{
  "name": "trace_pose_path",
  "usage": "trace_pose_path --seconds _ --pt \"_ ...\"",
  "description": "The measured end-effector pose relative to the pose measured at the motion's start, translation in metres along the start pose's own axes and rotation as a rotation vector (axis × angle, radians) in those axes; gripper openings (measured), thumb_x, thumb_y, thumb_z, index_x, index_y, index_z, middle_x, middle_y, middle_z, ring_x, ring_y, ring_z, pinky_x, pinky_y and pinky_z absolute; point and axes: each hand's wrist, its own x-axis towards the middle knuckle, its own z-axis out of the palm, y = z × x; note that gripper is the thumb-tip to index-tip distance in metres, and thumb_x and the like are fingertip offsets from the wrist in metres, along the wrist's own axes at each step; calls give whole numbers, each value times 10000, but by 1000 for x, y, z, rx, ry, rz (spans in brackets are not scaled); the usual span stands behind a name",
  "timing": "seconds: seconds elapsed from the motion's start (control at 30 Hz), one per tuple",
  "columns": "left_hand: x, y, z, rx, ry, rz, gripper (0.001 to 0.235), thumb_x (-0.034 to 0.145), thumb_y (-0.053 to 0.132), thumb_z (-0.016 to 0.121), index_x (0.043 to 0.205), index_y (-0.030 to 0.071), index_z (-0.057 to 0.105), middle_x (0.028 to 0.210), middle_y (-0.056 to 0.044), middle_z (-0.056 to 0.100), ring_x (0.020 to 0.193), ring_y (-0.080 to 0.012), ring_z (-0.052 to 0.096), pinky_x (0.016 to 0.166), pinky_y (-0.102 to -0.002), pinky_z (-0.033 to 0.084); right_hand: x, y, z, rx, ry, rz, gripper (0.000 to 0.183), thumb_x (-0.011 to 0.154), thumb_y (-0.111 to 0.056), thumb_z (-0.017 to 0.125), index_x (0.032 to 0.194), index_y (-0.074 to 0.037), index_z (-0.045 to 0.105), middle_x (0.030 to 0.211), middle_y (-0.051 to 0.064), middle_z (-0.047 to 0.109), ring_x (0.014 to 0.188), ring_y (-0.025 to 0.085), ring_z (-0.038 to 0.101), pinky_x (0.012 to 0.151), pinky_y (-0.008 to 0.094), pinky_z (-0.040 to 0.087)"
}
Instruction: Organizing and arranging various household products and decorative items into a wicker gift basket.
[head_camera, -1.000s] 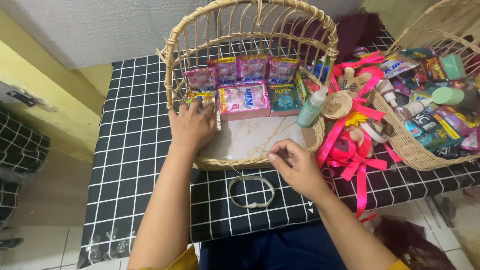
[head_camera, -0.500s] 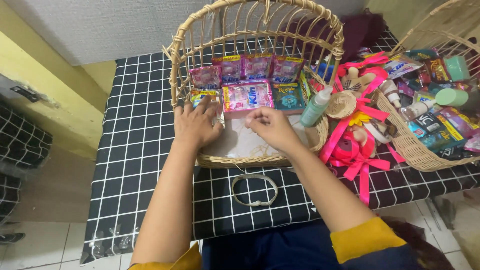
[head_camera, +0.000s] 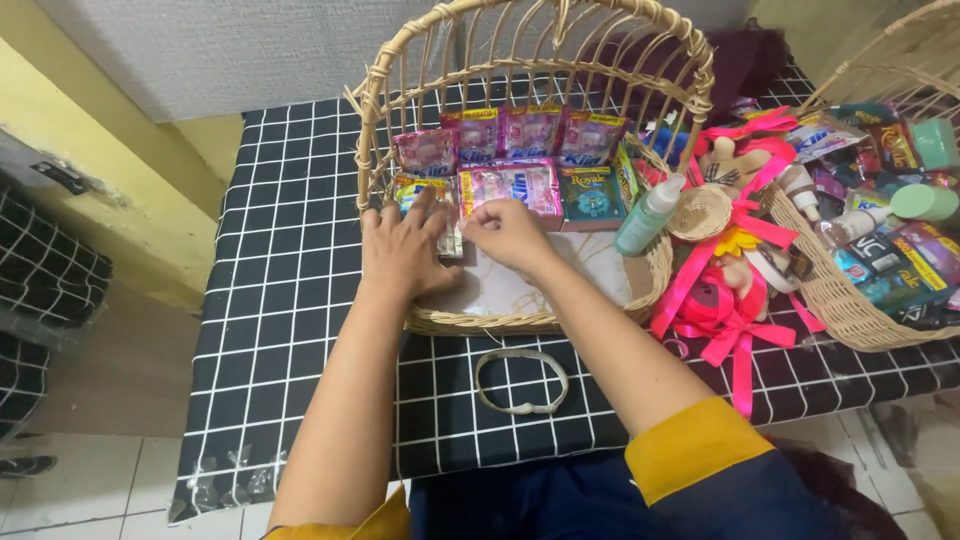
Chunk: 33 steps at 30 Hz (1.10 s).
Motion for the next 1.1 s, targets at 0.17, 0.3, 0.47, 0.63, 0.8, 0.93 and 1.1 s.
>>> trace_pose_path --seconds 0.17,0.3,0.47,0.63,0.8,0.93,1.1 --pt "4 0 11 20 11 -6 888 766 647 544 1587 351 380 1696 49 307 1438 -341 415 982 -444 322 -9 -5 8 87 -37 42 147 751 -292 774 863 -202 805 658 -38 715 655 101 657 589 241 535" --pt "5 1 13 28 17 -29 782 839 596 501 1581 382 377 1693 85 295 1416 -317 425 959 -441 310 5 11 22 10 -52 66 204 715 -355 787 857 -209 810 692 -50 748 746 134 720 688 248 571" --pt "6 3 14 33 7 -39 761 859 598 468 1583 388 361 1696 99 277 1421 -306 407 976 -444 300 -23 -27 6 -110 -20 61 173 740 -342 741 842 -226 818 694 -54 757 807 156 748 727 267 578" --pt "5 3 12 43 13 -43 759 867 600 475 1586 389 361 1691 97 292 1421 -298 410 975 -450 298 -41 -50 -5 -216 2 48 180 722 -365 756 824 -234 823 705 -35 766 859 206 767 754 302 581" --pt "3 4 9 33 24 -49 741 866 589 474 1573 389 380 1691 95 295 1425 -297 407 969 -445 297 -45 -55 -6 -225 -1 74 279 727 -426 758 828 -175 829 772 74 786 956 300 758 827 367 593" --pt "8 1 16 34 9 -48 768 842 605 468 1573 391 373 1695 96 286 1424 -294 400 974 -443 292 -47 -51 -10 -269 -12 74 302 740 -438 750 831 -161 830 782 101 789 1004 345 750 848 388 597" --pt "11 -4 11 -54 -59 -35 774 839 619 292 1579 401 349 1708 110 236 1442 -306 370 1013 -460 275 -48 -51 -17 -288 -48 131 287 828 -415 711 850 -154 829 756 19 785 992 293 762 862 388 590"
